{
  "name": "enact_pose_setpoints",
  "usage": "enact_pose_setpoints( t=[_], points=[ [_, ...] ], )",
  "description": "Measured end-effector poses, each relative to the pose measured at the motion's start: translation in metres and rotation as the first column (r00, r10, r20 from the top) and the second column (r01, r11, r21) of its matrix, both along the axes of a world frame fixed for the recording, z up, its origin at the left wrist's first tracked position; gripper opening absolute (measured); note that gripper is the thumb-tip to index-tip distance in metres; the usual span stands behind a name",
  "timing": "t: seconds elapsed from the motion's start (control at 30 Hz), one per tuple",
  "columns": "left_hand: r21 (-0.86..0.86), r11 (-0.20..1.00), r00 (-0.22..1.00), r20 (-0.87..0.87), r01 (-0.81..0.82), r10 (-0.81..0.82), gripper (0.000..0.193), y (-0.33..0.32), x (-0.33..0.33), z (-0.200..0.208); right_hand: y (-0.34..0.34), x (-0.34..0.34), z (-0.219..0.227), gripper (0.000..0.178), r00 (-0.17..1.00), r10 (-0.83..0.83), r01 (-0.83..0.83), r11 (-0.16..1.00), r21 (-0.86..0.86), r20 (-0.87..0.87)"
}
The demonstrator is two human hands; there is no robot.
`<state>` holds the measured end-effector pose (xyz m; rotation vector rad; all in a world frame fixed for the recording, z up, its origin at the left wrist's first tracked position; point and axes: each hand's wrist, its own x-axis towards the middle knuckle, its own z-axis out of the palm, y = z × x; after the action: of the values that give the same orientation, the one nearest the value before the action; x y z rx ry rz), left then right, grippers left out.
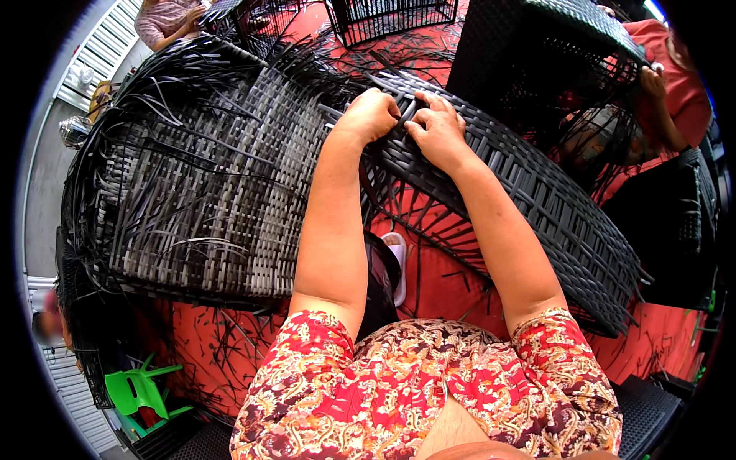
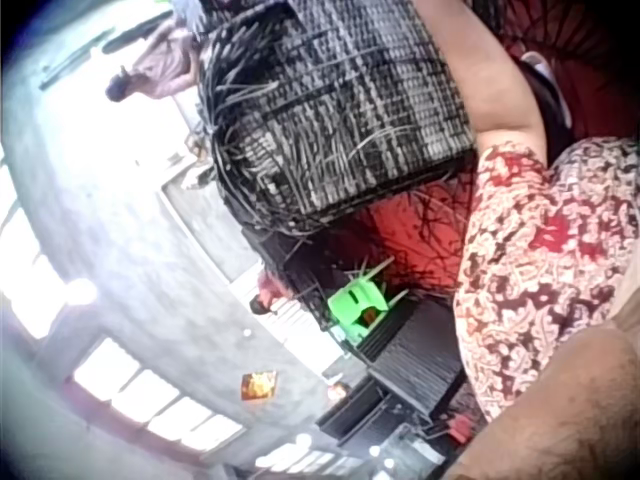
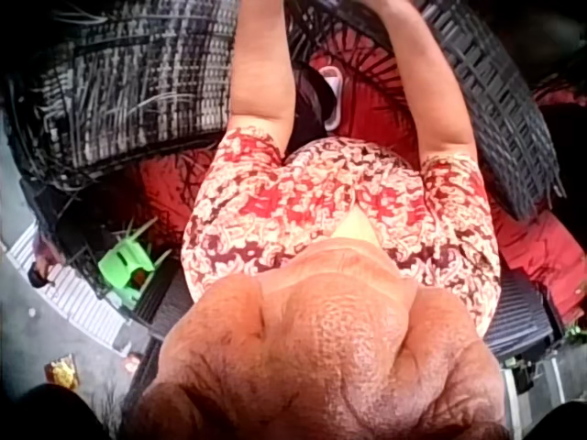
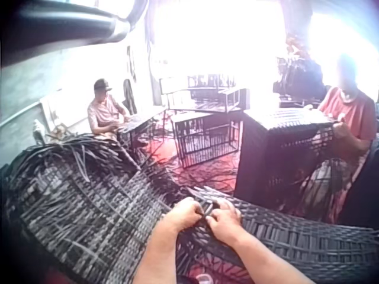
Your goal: The person weaves black synthetic strips into a furniture frame, handling the long strips by hand to thread them through the existing lattice.
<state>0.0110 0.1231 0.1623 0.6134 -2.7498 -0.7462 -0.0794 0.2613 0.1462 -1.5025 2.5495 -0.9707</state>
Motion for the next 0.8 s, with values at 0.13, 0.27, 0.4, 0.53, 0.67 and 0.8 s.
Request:
enact_pose_setpoints(
  t=[0.13, 0.27, 0.4, 0.53, 0.67, 0.8],
  points=[
    [0.234, 0.966, 0.992, 0.086, -0.108, 0.09, 0.02, 0.0, 0.0, 0.005, 0.004, -0.004, -0.001, 0.017, 0.999, 0.003, 0.001, 0.996, -0.084, 0.045],
    [0.088, 0.957, 0.961, 0.051, -0.277, 0.273, 0.019, -0.011, 0.011, 0.014, 0.001, -0.008, 0.003, 0.018, 0.995, 0.021, 0.007, 0.958, -0.285, 0.095],
    [-0.016, 0.898, 0.888, -0.156, -0.441, 0.433, 0.017, -0.013, 0.015, 0.003, -0.022, 0.003, 0.022, 0.023, 0.993, 0.071, -0.09, 0.971, -0.22, -0.092],
    [0.07, 0.915, 0.898, -0.174, -0.398, 0.404, 0.018, -0.014, 0.018, 0.007, -0.05, 0.016, 0.023, 0.027, 0.995, 0.103, -0.104, 0.993, 0.058, 0.016],
    [0.305, 0.897, 0.896, -0.21, -0.321, 0.392, 0.019, -0.025, 0.019, -0.001, -0.053, -0.001, -0.003, 0.019, 0.89, 0.216, -0.142, 0.968, -0.206, 0.401],
    [0.255, 0.89, 0.896, -0.14, -0.378, 0.421, 0.019, -0.026, 0.027, -0.008, -0.048, 0.005, 0.004, 0.014, 0.739, 0.254, -0.045, 0.943, -0.331, 0.623]
  ],
)
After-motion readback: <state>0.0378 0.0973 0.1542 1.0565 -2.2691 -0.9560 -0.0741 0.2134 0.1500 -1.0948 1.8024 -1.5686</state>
